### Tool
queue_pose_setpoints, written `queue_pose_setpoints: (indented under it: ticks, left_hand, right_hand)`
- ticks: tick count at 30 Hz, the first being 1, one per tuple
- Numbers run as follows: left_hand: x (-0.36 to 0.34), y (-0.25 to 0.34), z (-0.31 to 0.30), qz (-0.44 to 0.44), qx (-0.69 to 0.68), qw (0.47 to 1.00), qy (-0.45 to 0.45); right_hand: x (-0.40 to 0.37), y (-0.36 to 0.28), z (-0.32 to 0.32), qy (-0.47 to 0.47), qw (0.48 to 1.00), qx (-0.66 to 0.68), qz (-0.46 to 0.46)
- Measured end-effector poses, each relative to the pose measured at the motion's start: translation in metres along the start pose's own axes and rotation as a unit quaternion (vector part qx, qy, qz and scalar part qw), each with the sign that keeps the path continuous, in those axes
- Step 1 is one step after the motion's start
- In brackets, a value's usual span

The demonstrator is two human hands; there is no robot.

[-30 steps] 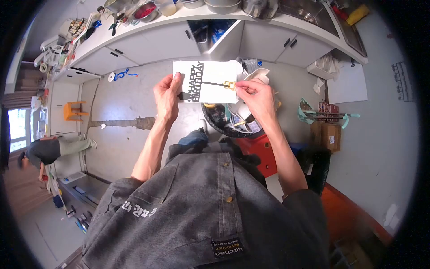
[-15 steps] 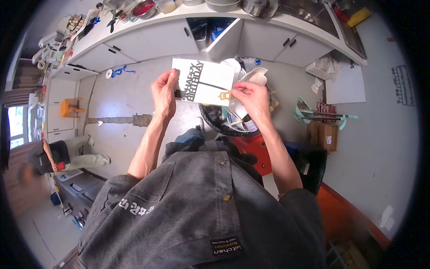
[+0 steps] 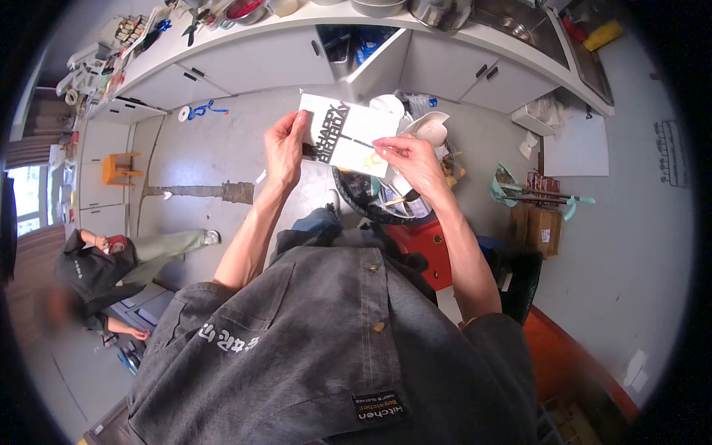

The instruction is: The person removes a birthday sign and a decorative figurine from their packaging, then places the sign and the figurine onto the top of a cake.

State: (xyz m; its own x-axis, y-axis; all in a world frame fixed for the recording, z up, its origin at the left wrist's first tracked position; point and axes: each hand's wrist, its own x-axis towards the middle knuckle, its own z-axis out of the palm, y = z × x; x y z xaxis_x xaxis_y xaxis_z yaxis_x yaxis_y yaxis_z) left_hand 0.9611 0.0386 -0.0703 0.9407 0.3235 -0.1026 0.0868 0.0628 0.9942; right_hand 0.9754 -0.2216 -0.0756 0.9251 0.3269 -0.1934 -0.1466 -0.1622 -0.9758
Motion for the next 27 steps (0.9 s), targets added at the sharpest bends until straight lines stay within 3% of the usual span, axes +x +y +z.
queue_pose_setpoints:
  ticks: [3,14,17,21,24,27]
  left_hand:
    - [-0.003,0.004,0.003,-0.055,-0.043,0.998,-0.005]
    - [0.0,-0.02,0.004,-0.057,-0.078,0.995,0.014]
    - [0.004,-0.035,0.001,-0.064,-0.041,0.994,0.082]
    - [0.017,-0.087,-0.014,-0.093,-0.013,0.983,0.16]
    - [0.016,-0.138,-0.016,-0.115,-0.029,0.985,0.128]
    - [0.012,-0.169,0.002,-0.182,-0.092,0.974,0.101]
  right_hand:
    - [0.005,0.008,0.002,0.01,0.995,-0.101,-0.015]
    - [0.01,0.022,0.008,0.071,0.963,-0.257,-0.039]
    - [0.009,0.019,-0.006,0.037,0.97,-0.202,0.128]
    - [0.002,0.064,-0.066,0.052,0.93,-0.304,0.198]
    - [-0.035,0.048,-0.091,0.136,0.939,-0.113,0.296]
    - [-0.067,0.059,-0.112,0.172,0.941,-0.089,0.277]
